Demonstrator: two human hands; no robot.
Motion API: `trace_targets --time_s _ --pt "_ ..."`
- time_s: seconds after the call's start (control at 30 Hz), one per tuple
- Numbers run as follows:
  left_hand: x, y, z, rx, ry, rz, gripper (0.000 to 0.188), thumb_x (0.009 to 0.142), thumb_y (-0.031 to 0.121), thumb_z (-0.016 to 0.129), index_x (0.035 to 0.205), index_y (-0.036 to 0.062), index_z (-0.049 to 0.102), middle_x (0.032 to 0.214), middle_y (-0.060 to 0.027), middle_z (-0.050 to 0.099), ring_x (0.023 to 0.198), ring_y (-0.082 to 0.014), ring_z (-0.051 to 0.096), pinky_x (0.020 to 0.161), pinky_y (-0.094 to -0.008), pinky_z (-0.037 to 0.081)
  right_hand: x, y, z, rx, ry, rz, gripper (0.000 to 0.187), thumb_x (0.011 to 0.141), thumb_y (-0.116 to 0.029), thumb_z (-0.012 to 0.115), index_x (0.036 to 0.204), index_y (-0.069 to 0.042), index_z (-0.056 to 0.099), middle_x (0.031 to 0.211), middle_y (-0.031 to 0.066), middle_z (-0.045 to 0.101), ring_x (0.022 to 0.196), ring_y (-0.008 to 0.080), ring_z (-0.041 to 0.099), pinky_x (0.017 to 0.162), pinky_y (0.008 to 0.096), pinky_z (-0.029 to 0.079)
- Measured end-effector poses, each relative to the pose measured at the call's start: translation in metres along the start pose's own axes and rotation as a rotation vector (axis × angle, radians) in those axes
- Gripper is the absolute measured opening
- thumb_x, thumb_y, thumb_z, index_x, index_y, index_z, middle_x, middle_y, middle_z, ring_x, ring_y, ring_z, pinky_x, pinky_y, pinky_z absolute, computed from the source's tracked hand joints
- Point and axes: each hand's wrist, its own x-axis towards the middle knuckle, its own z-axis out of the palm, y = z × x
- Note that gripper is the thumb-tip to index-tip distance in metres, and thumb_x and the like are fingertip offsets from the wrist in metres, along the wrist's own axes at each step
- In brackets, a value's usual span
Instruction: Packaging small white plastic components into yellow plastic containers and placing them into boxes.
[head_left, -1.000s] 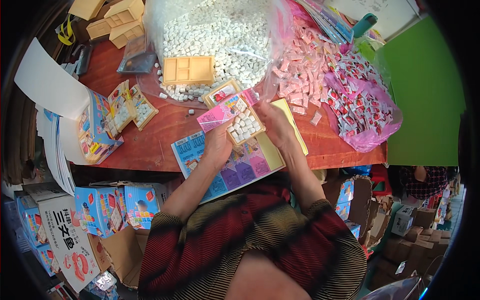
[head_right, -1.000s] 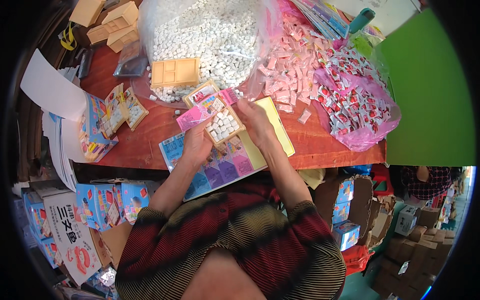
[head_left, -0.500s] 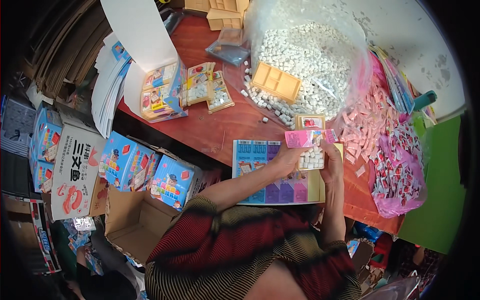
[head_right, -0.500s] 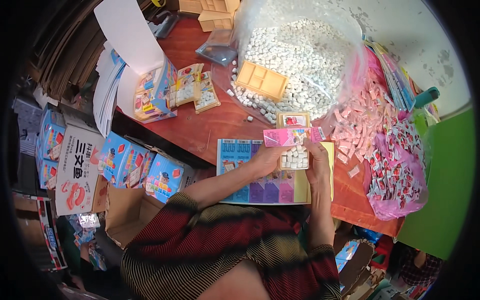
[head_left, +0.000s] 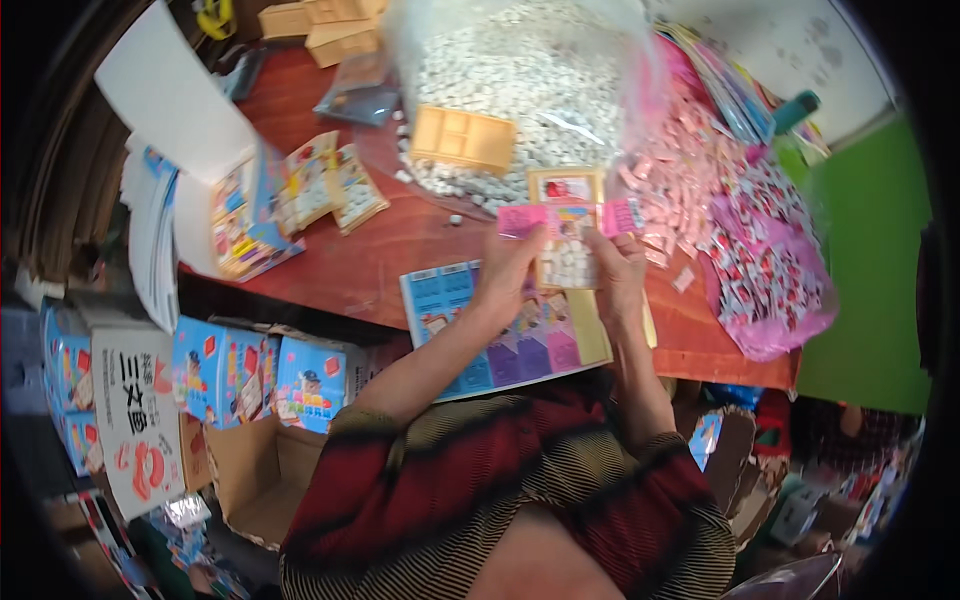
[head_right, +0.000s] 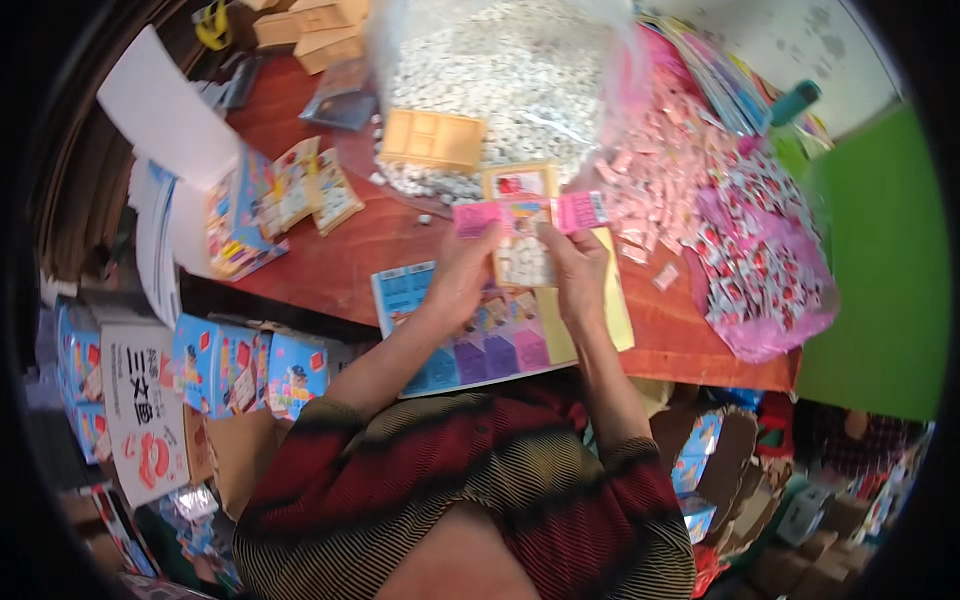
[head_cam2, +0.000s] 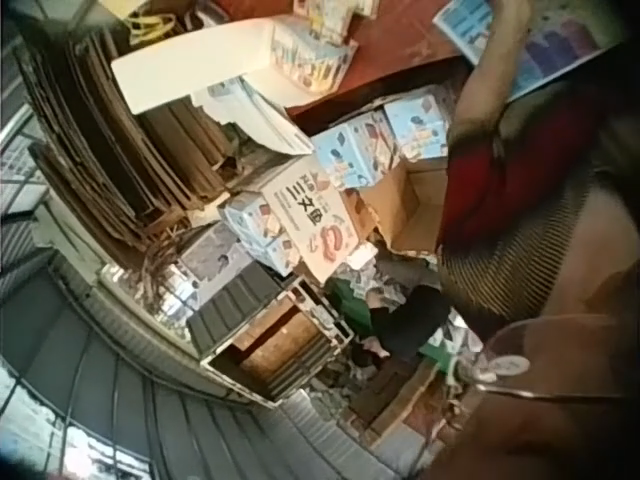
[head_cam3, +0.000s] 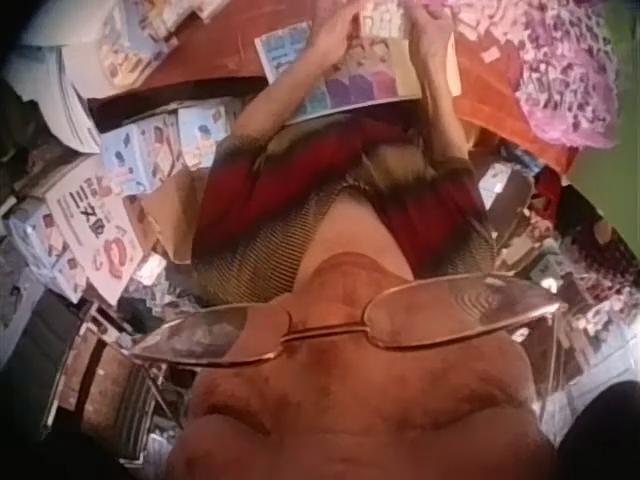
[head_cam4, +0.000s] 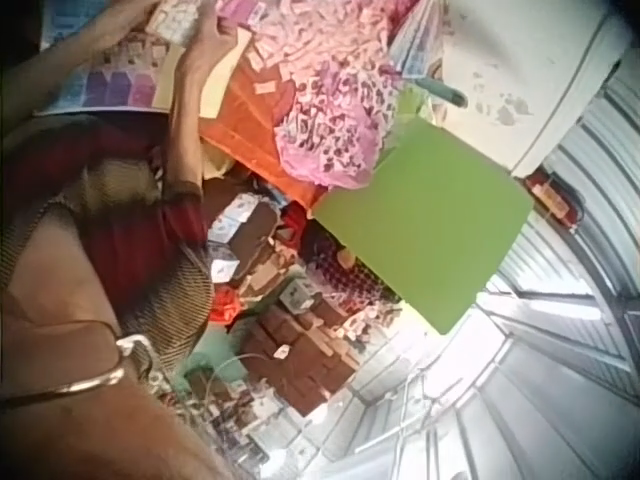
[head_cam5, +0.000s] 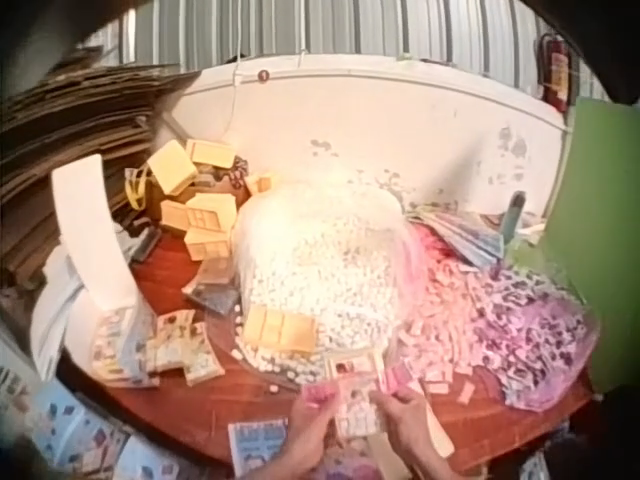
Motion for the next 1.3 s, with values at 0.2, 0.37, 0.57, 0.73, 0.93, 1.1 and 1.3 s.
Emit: trace_targets --time_s 0.2,0.37,0.57,0.73,0.93,1.1,1.3 --pt "-0.004 0.007 0.012 1.073 0.454 0.881 0.055 0.058 0.016 0.071 0.098 0.0000 0.038 0.097 -0.0173 0.042 0.100 -0.0318 0.037 0.087 -0.0390 0.028 -0.007 -0.006 0.001 -0.030 0.040 -0.055 0.005 0.070 -0.003 0.057 0.073 0.000 0.058 0.069 0.0046 0.059 0.056 0.0073 0.053 0.054 0.0197 0.043" --pt "0.001 0.003 0.000 0.767 0.144 0.476 0.027 0.066 0.013 0.064 0.086 -0.0008 0.052 0.085 -0.0107 0.053 0.087 -0.0210 0.050 0.078 -0.0318 0.038 -0.009 -0.007 0.004 -0.061 0.008 -0.114 0.007 0.071 -0.004 0.056 0.076 0.000 0.058 0.071 0.0056 0.059 0.057 0.0082 0.054 0.055 0.0204 0.044" --pt "-0.004 0.026 0.008 0.121 -0.193 -0.013 0.021 0.078 0.011 0.052 0.095 -0.0011 0.054 0.086 -0.0052 0.058 0.075 -0.0079 0.054 0.069 -0.0220 0.044 0.000 -0.003 -0.014 0.070 -0.148 0.105 0.009 0.072 -0.007 0.058 0.079 -0.001 0.057 0.073 0.0045 0.059 0.062 0.0074 0.054 0.057 0.0192 0.043" --pt "-0.006 0.011 0.013 -0.005 -0.038 0.058 0.019 0.078 0.009 0.051 0.094 -0.0014 0.054 0.087 -0.0047 0.058 0.076 -0.0088 0.054 0.069 -0.0221 0.044 0.002 0.001 -0.015 -0.244 -0.059 -0.037 0.020 0.071 -0.011 0.061 0.085 0.000 0.050 0.079 0.0059 0.054 0.069 0.0118 0.050 0.062 0.0213 0.039" --pt "-0.009 0.009 0.005 0.278 -0.102 0.170 0.018 0.077 0.006 0.052 0.094 0.0007 0.056 0.087 -0.0047 0.058 0.075 -0.0091 0.054 0.069 -0.0207 0.043 -0.010 -0.002 -0.002 -0.952 0.013 -0.976 0.036 0.065 -0.005 0.064 0.097 0.001 0.049 0.093 0.0136 0.049 0.084 0.0264 0.047 0.072 0.0307 0.037" --pt "-0.005 0.022 -0.006 0.451 -0.335 0.474 0.014 0.074 0.003 0.056 0.088 0.0007 0.057 0.084 -0.0040 0.057 0.076 -0.0104 0.053 0.069 -0.0219 0.042 -0.003 -0.004 -0.019 -0.492 -0.507 -0.552 0.022 0.070 -0.004 0.059 0.091 -0.001 0.056 0.093 0.0073 0.052 0.087 0.0174 0.048 0.076 0.0280 0.037" --pt "-0.011 0.020 -0.015 0.652 -0.319 0.511 0.010 0.073 0.007 0.057 0.079 0.0003 0.054 0.071 -0.0044 0.052 0.073 -0.0100 0.051 0.065 -0.0235 0.041 -0.001 -0.010 -0.023 -0.395 -0.599 -0.267 0.016 0.072 -0.004 0.057 0.087 0.001 0.057 0.089 0.0064 0.056 0.082 0.0131 0.051 0.072 0.0243 0.040"
